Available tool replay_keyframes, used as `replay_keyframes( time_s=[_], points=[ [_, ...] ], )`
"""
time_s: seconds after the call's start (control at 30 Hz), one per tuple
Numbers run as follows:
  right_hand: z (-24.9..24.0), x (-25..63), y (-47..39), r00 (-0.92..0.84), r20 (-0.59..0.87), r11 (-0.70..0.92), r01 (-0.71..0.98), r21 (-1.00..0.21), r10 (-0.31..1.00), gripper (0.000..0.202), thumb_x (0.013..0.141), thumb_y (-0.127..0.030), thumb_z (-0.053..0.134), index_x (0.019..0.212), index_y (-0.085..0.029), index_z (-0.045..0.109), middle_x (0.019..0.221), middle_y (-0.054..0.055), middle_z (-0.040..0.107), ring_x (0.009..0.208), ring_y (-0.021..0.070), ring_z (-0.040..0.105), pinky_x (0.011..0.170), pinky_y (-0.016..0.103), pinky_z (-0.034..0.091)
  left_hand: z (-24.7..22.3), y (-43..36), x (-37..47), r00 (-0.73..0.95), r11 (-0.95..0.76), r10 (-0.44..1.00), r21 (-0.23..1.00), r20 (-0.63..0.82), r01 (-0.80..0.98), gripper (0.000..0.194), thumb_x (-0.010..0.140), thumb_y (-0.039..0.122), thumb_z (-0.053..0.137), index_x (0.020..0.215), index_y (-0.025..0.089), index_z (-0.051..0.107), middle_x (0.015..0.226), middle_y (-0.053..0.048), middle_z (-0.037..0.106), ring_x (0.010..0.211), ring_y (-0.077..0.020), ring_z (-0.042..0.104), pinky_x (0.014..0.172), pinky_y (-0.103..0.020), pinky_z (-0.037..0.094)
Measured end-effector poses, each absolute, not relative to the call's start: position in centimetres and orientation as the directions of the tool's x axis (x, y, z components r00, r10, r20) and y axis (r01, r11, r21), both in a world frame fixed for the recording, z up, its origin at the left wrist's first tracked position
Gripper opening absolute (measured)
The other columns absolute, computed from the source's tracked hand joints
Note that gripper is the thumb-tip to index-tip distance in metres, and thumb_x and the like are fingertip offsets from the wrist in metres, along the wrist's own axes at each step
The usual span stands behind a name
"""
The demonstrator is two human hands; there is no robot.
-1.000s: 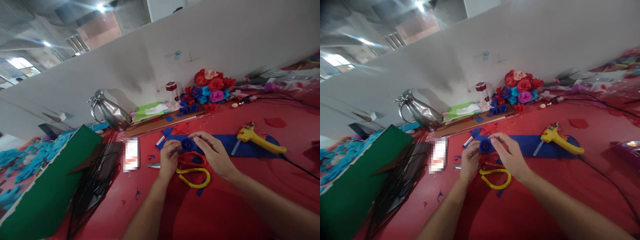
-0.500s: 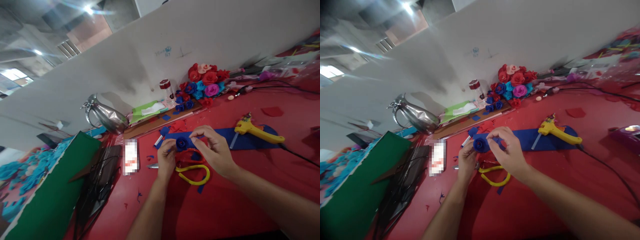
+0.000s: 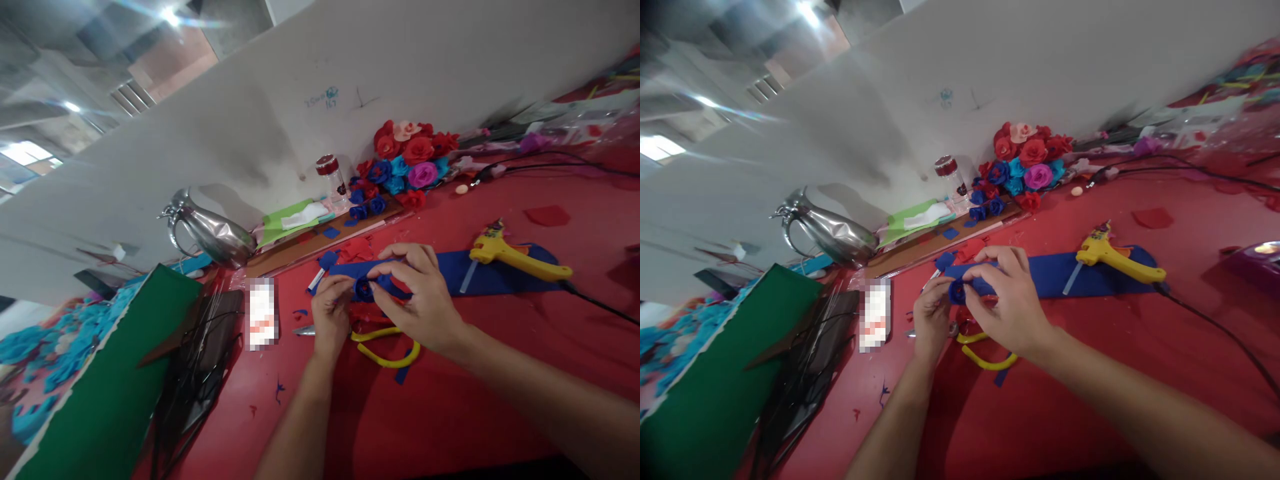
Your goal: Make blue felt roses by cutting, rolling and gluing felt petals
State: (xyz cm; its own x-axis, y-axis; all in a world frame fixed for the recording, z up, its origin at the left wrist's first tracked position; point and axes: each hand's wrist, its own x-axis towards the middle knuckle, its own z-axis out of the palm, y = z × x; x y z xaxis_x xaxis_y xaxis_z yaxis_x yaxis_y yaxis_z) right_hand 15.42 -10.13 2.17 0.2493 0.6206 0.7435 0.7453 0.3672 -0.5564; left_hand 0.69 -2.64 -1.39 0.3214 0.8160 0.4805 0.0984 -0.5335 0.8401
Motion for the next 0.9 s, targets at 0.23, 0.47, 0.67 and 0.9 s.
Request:
replay_keyframes(
  time_s=[0.23,0.47,0.67,0.9],
  points=[
    [2.21,15.44,-10.05,0.249,0.745,0.368,0.746,-0.555,0.619,0.011,0.082,-0.017,0.059,0.083,-0.024,0.067,0.098,0.007,0.060,0.097,0.0265,0.056,0.087,0.048,0.044,-1.52,-2.55,0.59,0.319,-0.616,0.770,0.774,0.553,0.146,0.017,0.085,0.020,0.061,0.079,0.022,0.077,0.084,-0.007,0.072,0.080,-0.0172,0.065,0.074,-0.029,0.050],
    [2.28,15.42,-10.20,0.177,0.768,0.410,0.761,-0.504,0.616,0.011,0.086,-0.017,0.057,0.085,-0.024,0.066,0.102,0.008,0.061,0.097,0.0252,0.056,0.087,0.046,0.044,-1.31,-2.53,0.60,0.332,-0.607,0.773,0.784,0.541,0.134,0.018,0.086,0.024,0.061,0.078,0.021,0.076,0.083,-0.008,0.072,0.079,-0.0184,0.064,0.074,-0.031,0.049],
    [2.46,15.65,-10.21,0.142,0.751,0.413,0.762,-0.498,0.645,0.013,0.084,-0.017,0.057,0.086,-0.023,0.068,0.108,0.009,0.063,0.104,0.0277,0.056,0.089,0.049,0.043,-1.38,-2.46,0.46,0.340,-0.618,0.765,0.771,0.547,0.151,0.018,0.085,0.023,0.060,0.076,0.021,0.075,0.082,-0.008,0.072,0.079,-0.0180,0.064,0.073,-0.030,0.049],
    [2.66,15.80,-10.36,0.150,0.791,0.466,0.737,-0.489,0.593,0.014,0.086,-0.017,0.056,0.089,-0.024,0.068,0.101,0.007,0.063,0.097,0.0250,0.058,0.086,0.046,0.044,-1.00,-2.59,0.48,0.352,-0.562,0.793,0.820,0.497,0.110,0.017,0.085,0.025,0.062,0.075,0.021,0.075,0.081,-0.008,0.071,0.079,-0.0186,0.063,0.075,-0.031,0.050]
  ],
)
